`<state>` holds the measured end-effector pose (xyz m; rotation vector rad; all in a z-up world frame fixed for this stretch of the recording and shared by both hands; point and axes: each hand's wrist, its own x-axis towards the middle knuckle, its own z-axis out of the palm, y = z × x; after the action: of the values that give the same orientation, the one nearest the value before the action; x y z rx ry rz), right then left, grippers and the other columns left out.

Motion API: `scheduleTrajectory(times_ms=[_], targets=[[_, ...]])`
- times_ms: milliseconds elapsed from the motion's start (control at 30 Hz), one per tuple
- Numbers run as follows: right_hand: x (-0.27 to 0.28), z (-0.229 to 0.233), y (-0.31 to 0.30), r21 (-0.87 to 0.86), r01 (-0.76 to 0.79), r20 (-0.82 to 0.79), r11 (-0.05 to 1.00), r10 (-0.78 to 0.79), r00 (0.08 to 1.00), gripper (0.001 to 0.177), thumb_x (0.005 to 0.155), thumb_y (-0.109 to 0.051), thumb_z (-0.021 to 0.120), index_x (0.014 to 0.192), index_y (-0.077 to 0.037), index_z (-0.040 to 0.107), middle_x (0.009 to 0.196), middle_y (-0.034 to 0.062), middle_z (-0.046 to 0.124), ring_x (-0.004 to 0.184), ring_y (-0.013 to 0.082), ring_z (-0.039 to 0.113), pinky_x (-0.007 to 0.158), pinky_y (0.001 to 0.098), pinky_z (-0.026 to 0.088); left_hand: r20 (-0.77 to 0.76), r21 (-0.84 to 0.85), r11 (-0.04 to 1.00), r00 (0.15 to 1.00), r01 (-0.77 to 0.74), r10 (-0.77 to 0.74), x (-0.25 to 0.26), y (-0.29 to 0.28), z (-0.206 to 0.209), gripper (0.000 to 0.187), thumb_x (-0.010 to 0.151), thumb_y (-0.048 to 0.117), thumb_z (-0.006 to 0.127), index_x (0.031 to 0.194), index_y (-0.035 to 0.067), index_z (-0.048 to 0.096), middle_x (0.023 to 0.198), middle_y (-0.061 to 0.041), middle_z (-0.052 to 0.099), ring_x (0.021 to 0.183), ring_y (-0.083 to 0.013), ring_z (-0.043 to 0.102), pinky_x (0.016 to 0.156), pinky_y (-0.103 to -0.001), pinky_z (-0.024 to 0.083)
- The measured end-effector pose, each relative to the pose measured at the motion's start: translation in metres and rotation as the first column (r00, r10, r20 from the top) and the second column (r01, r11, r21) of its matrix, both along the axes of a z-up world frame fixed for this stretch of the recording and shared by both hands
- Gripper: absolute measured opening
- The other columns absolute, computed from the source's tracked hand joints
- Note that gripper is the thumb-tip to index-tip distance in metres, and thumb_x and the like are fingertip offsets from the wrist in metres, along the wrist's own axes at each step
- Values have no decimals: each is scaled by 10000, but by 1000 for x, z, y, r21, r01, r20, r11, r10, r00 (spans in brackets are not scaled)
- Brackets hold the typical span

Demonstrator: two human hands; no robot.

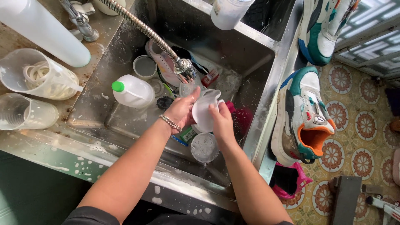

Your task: The person washes a white sneaker in a sink using a pink brush and running water. They scrub the interior and exterior surfaces, rinse the shoe, and then clean the insole separately.

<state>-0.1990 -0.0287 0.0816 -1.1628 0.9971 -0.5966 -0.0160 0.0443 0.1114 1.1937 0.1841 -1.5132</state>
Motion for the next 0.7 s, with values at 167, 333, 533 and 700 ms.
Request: scheduleTrajectory(times_ms=[167, 333, 533, 700], targets=[[-28, 56, 54, 155, -161, -27, 975, 167, 986, 444, 1175, -213, 839, 1553, -8, 726, 1307, 187, 842, 1166, 282, 794, 1031, 487, 668, 260, -1, 992, 958, -125, 121, -4, 49, 3, 1120, 903, 70, 1079, 1833, -13, 461, 1318, -189, 753, 1137, -338, 868, 960, -535, 791], [-28, 45, 63, 230, -436, -63, 870, 461, 885, 443, 1206, -472, 831, 1372, -64, 786, 1032, 114, 731, 921, 226, 722, 800, 379, 605, 543, -104, 989, 828, -102, 142, 10, 115, 12, 783, 955, -28, 981, 1683, -10, 692, 1227, -204, 868, 1088, -281, 849, 885, -458, 792], [23, 97, 69, 126, -689, -299, 714, 689, 660, 765, 1066, -611, 914, 1718, -233, 782, 1810, 351, 542, 1696, 619, 546, 1398, 684, 478, 614, -4, 963, 760, -270, 216, 24, 176, 56, 798, 1010, 4, 923, 1763, 38, 659, 1263, -213, 870, 1114, -277, 851, 987, -446, 753], [38, 50, 45, -310, -737, -736, 601, 339, 586, 211, 1081, -350, 886, 1144, -184, 1000, 1085, 206, 950, 1073, 492, 912, 962, 596, 721, 609, -98, 941, 728, -325, 315, 23, 210, 58, 894, 1064, -65, 800, 1883, -12, 445, 1422, -239, 776, 1280, -285, 780, 1144, -462, 689]])
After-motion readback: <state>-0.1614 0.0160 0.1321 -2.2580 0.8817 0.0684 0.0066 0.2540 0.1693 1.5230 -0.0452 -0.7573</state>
